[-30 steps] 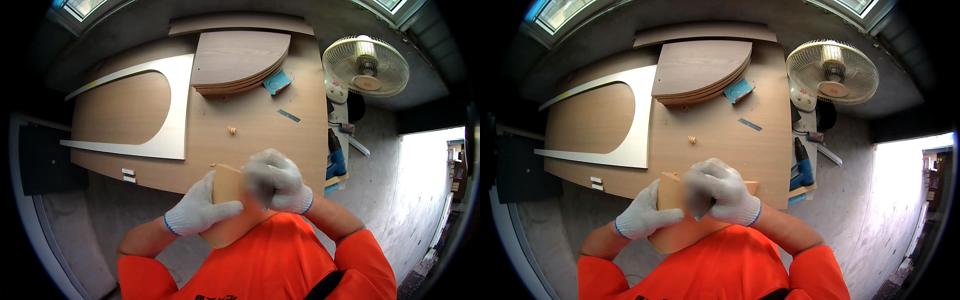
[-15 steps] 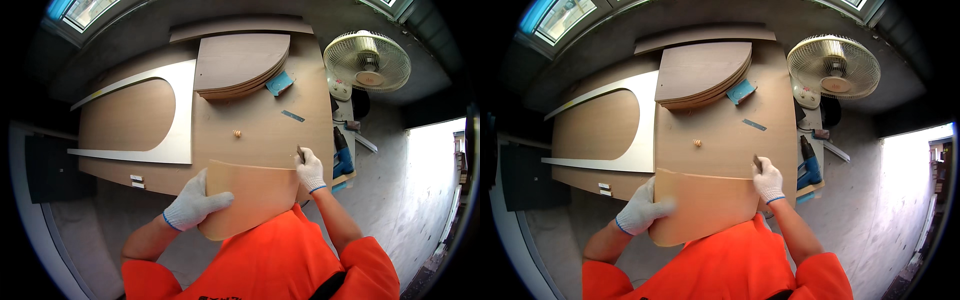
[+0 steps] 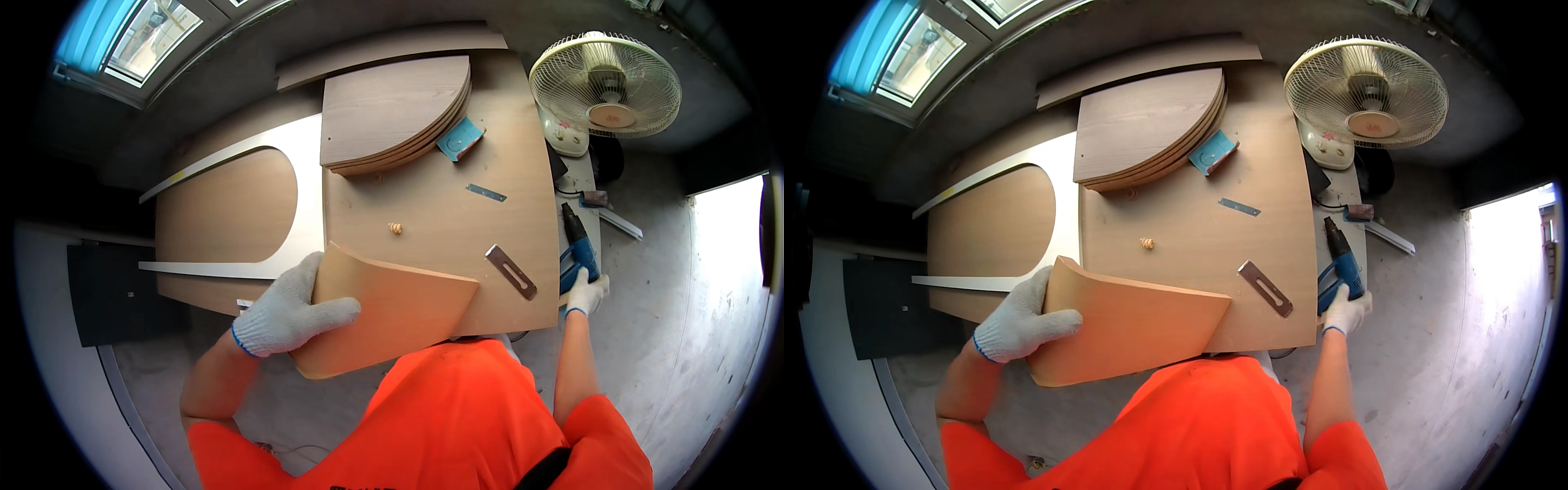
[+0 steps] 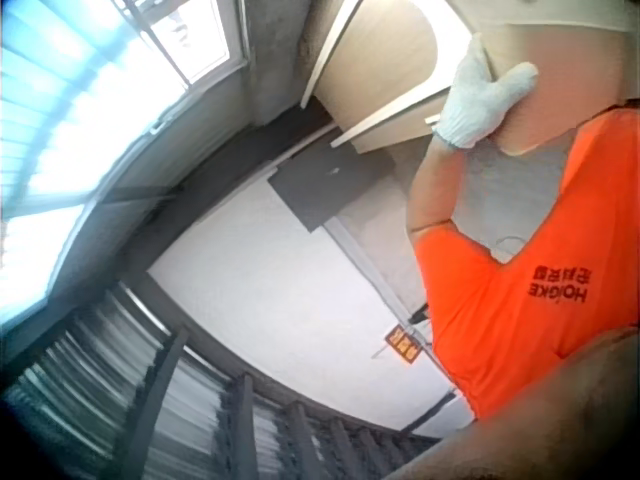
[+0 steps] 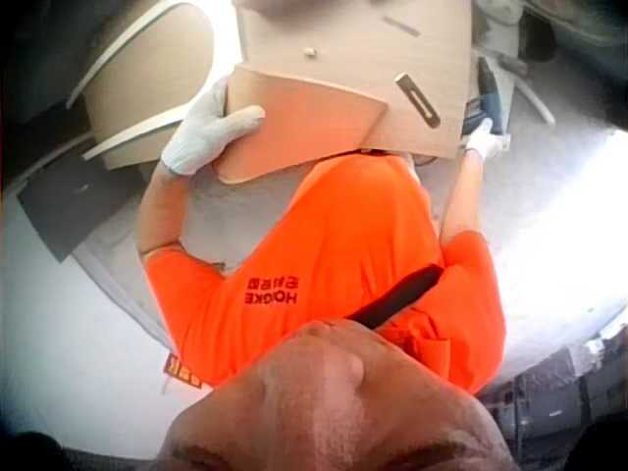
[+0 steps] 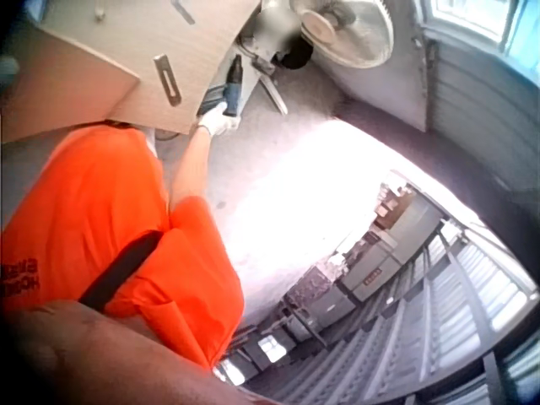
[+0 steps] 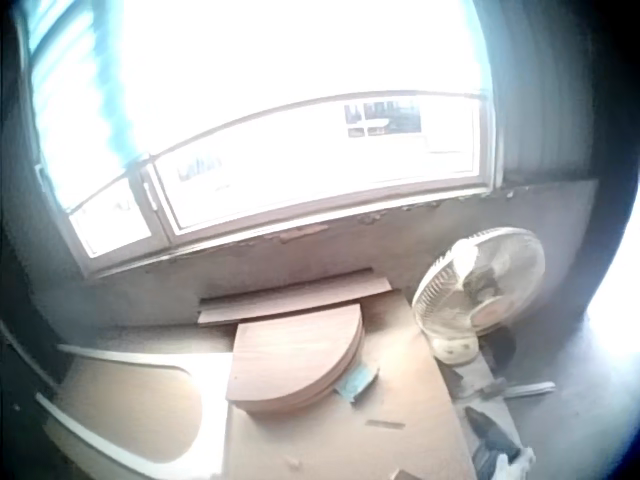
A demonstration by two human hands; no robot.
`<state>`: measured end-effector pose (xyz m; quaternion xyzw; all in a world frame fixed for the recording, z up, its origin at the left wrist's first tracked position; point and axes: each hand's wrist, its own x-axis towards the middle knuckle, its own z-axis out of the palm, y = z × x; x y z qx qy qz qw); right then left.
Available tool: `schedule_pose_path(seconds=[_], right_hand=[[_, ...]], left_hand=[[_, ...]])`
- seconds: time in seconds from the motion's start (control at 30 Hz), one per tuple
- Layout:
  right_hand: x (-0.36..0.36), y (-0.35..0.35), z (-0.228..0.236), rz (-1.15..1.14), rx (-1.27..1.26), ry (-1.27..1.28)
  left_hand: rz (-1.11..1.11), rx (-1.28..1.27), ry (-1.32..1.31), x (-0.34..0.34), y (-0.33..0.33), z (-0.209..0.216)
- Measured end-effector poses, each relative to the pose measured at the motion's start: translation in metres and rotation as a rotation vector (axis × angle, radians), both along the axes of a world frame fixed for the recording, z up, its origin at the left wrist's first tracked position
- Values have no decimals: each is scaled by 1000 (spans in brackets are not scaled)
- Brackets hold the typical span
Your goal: The person applies a strip of edge banding to a wooden board. They use a heat gun to warm the adhesive and a metal scraper to press the banding firmly onto the edge, smoothing it out and trimming excess material.
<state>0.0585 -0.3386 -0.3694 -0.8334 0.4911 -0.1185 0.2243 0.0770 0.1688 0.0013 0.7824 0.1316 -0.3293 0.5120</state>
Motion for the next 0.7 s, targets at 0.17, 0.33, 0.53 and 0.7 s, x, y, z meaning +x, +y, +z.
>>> schedule_pose_path(seconds=[0.17, 0.33, 0.53, 0.7], right_hand=[[-40, -121, -164, -408, 962, -354], [-7, -106, -194, -132, 726, 63], [21, -68, -129, -83, 512, 317], [31, -96, -97, -262, 672, -17]], left_hand=[[-376, 446, -95, 48, -21, 35], [-430, 624, -208, 64, -64, 48], [-428, 710, -337, 47, -81, 47], [-442, 696, -377, 47, -87, 48]])
